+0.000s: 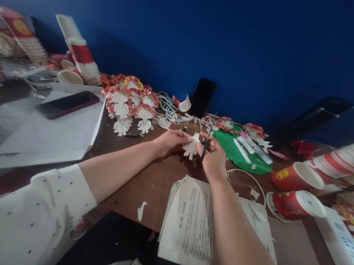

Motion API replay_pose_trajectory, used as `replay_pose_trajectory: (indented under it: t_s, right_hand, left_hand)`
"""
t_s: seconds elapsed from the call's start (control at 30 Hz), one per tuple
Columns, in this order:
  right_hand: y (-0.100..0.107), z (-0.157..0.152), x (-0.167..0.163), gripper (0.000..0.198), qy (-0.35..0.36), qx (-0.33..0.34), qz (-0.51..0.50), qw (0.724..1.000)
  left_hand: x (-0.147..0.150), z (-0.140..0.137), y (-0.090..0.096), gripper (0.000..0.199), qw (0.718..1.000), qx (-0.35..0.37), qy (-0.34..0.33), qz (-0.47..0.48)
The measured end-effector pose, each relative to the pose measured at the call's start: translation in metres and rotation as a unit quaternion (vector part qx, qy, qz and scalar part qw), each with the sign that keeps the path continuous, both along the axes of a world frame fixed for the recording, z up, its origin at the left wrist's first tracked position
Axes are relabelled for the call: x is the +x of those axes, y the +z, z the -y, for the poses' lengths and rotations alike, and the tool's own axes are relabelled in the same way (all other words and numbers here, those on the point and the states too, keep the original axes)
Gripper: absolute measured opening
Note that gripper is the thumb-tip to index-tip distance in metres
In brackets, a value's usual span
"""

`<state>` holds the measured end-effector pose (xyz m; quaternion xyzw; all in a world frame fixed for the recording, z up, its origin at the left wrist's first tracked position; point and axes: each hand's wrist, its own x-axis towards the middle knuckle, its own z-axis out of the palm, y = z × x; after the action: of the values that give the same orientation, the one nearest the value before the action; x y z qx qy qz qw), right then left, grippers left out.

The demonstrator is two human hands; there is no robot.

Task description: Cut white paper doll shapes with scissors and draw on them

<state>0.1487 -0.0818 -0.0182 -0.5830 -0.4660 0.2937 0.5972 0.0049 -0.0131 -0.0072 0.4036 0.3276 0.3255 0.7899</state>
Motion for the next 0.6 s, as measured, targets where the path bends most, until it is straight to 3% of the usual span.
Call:
replay_pose_trajectory:
  t_s: [0.6]
  right_hand:
    - [0.008,0.0026,-0.0076,0.046,-0.037,0.056,0.07,0.995]
  left_hand:
    - [0.0019,-0.0016,0.0011,0.007,0.999,-0.029,0.032,0.016]
